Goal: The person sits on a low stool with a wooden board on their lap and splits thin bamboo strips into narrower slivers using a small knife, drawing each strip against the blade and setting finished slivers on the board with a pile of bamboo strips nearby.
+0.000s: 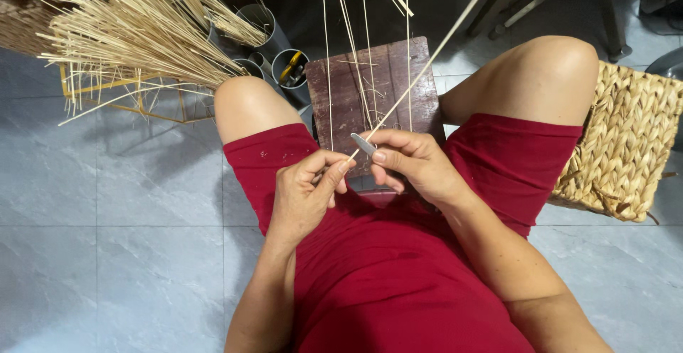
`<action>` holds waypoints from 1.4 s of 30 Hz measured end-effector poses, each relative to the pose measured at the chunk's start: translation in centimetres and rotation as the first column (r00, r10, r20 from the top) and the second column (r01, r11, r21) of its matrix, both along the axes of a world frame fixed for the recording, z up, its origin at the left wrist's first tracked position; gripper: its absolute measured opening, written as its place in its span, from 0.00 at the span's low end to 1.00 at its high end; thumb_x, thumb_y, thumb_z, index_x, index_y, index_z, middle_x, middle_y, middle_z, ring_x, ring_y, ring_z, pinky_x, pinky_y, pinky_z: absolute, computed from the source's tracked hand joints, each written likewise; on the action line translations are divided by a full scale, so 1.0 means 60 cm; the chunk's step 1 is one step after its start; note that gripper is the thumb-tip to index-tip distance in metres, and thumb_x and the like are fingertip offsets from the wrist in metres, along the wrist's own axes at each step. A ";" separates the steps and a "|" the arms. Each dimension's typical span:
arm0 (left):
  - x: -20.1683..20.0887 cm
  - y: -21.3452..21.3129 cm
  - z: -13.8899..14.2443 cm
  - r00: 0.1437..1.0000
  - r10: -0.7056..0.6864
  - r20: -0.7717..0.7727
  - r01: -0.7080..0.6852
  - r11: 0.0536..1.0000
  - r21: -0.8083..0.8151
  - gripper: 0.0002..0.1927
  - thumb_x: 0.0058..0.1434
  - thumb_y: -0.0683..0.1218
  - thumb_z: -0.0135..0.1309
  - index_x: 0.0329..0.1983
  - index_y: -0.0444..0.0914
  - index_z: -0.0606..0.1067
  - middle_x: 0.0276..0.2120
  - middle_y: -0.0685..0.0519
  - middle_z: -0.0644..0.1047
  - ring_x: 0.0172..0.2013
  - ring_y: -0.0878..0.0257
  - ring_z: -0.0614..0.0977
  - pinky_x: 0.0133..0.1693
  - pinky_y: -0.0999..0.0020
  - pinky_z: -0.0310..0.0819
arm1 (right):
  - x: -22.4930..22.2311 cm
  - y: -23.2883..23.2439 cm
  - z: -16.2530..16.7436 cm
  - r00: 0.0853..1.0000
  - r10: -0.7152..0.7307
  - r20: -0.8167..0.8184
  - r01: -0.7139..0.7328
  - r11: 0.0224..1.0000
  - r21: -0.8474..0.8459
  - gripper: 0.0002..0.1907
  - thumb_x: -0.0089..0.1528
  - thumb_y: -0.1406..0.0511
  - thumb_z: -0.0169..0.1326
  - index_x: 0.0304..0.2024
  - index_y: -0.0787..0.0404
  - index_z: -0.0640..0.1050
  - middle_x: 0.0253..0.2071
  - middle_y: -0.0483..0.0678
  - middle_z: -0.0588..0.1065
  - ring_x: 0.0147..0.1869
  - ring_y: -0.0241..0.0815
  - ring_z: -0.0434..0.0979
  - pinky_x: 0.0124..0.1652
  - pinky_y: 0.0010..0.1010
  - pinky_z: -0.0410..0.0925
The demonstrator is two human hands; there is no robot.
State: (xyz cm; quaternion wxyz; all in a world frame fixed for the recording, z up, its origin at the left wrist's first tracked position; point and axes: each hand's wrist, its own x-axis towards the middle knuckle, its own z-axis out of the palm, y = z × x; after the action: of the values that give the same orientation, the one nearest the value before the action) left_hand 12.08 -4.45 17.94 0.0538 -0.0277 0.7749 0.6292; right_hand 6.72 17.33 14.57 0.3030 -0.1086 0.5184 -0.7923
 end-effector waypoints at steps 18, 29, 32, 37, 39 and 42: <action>0.016 -0.023 -0.006 0.999 -0.011 0.052 0.012 1.000 -0.018 0.09 0.67 0.46 0.57 0.42 0.37 0.83 0.19 0.58 0.78 0.17 0.76 0.73 0.19 0.79 0.65 | -0.003 0.007 0.007 0.999 -0.039 -0.014 0.039 0.999 0.035 0.20 0.69 0.68 0.49 0.64 0.65 0.72 0.26 0.44 0.74 0.22 0.28 0.65 0.23 0.19 0.61; 0.017 -0.016 0.000 0.999 -0.005 0.041 0.007 0.999 -0.044 0.08 0.67 0.46 0.57 0.41 0.38 0.83 0.20 0.58 0.78 0.17 0.76 0.73 0.19 0.79 0.64 | -0.002 0.008 -0.009 0.999 -0.018 0.033 0.018 1.000 0.010 0.19 0.69 0.68 0.50 0.61 0.68 0.75 0.28 0.46 0.76 0.23 0.29 0.67 0.24 0.20 0.63; 0.020 -0.014 -0.003 0.999 -0.001 0.038 0.004 0.998 -0.066 0.07 0.66 0.45 0.58 0.41 0.38 0.83 0.19 0.58 0.78 0.17 0.76 0.73 0.19 0.79 0.65 | -0.001 0.009 -0.015 1.000 -0.031 0.006 0.031 0.999 0.019 0.18 0.69 0.68 0.50 0.60 0.68 0.76 0.28 0.46 0.76 0.22 0.29 0.67 0.24 0.19 0.63; 0.030 -0.029 -0.006 0.998 0.007 0.063 -0.005 0.999 -0.042 0.07 0.66 0.45 0.57 0.41 0.38 0.83 0.20 0.58 0.78 0.17 0.76 0.73 0.19 0.79 0.65 | -0.028 0.039 0.004 0.958 -0.288 0.003 0.284 0.944 0.166 0.16 0.70 0.68 0.51 0.58 0.69 0.78 0.25 0.42 0.72 0.22 0.28 0.65 0.22 0.19 0.58; 0.035 -0.046 -0.003 0.999 -0.002 0.051 0.005 0.999 -0.049 0.07 0.66 0.45 0.57 0.41 0.39 0.83 0.20 0.58 0.78 0.17 0.76 0.73 0.19 0.80 0.65 | -0.047 0.072 0.025 0.890 -0.456 0.003 0.456 0.890 0.019 0.16 0.71 0.68 0.51 0.59 0.69 0.76 0.26 0.41 0.71 0.23 0.27 0.62 0.24 0.19 0.59; 0.034 -0.051 -0.005 0.996 0.018 0.090 -0.009 0.995 -0.098 0.08 0.66 0.45 0.57 0.41 0.39 0.84 0.19 0.59 0.79 0.16 0.76 0.74 0.18 0.79 0.66 | -0.037 0.081 0.034 0.883 -0.469 0.016 0.469 0.883 0.001 0.19 0.71 0.67 0.50 0.64 0.66 0.74 0.26 0.42 0.72 0.23 0.27 0.65 0.25 0.19 0.60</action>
State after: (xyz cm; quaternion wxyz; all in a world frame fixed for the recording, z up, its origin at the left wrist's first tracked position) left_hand 14.15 -7.51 17.64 0.0833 -0.0640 0.8012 0.5891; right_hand 4.51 22.18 16.64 0.1063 0.0256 0.5256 -0.8437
